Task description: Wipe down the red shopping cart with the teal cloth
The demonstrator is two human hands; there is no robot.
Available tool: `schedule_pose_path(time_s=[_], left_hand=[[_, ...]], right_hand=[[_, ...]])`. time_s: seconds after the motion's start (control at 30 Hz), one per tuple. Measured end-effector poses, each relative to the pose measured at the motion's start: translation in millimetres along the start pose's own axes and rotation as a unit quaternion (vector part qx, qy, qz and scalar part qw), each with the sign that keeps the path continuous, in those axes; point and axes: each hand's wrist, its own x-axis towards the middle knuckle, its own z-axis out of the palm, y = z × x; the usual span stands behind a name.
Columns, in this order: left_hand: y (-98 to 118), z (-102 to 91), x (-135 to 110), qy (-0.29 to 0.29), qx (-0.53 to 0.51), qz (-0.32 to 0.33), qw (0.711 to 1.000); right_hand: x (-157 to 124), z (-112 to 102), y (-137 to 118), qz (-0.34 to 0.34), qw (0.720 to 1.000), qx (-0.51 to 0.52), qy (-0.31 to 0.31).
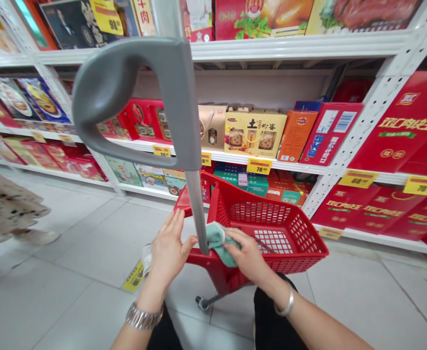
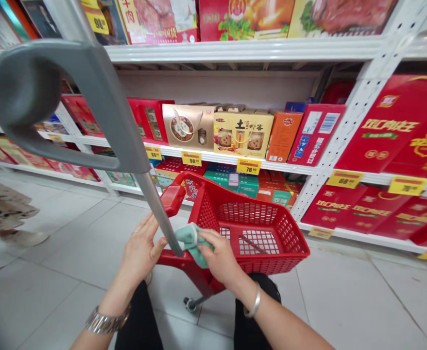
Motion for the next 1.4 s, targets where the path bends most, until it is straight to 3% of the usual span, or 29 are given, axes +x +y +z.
schedule_pose_path(time_s=[0.07, 0.1, 0.23, 0.3, 0.57, 0.67, 0.77, 0.9, 1.03, 1.17, 1.3, 1.4], left_hand=[[1.8, 1.2, -2.1, 0.007, -0.001, 0.001, 1.0], [2.7, 2.0, -2.9, 0.01, -0.002, 0.002, 1.0], [3.8, 4.8, -4.2, 0.014, -0.006, 0.006, 1.0], [2.8, 4.7, -4.0, 0.011, -0.007, 0.014, 1.0], [4.5, -2.1, -6.7, -0.007, -0.011, 0.014, 1.0], [7.1, -3.7, -5.5, -0.007, -0.015, 0.009, 1.0], [7.7, -5.2, -1.1, -0.013, -0.012, -0.007, 1.0], [4.4, -6.0, 4.3, -0.018, -0.007, -0.018, 1.0], [-2.1, -5.8, 7.1, -0.016, -0.018, -0.016, 1.0], [-9.1, -5.8, 11.1, -0.017, -0.022, -0.022, 0.999], [-15.1, -5.4, 14.5, -0.023, -0.009, -0.022, 0.999], [-20.4, -4.3, 15.2, -0.026, -0.003, -0.022, 0.999]], right_hand=[[17.0, -1.9, 4.5, -0.007, 0.999, -0.018, 0.05], [24.2, -0.3, 6.5, -0.021, 0.998, -0.031, 0.044], [46.3, 17.0, 18.6, -0.104, 0.981, -0.081, -0.141], [60.3, 23.9, 30.4, -0.115, 0.971, -0.107, -0.179], [167.8, 19.8, 82.4, -0.023, 0.938, -0.32, -0.135], [199.6, 20.7, 94.3, -0.002, 0.933, -0.336, -0.125], [213.5, 25.0, 103.5, 0.008, 0.937, -0.324, -0.126], [210.5, 32.3, 105.7, 0.012, 0.945, -0.299, -0.133], [190.2, 39.4, 93.2, -0.005, 0.948, -0.278, -0.153], [152.3, 44.0, 74.9, -0.038, 0.949, -0.257, -0.176], [106.5, 42.5, 53.6, -0.108, 0.963, -0.156, -0.191], [77.2, 37.5, 30.7, -0.096, 0.969, -0.124, -0.193]])
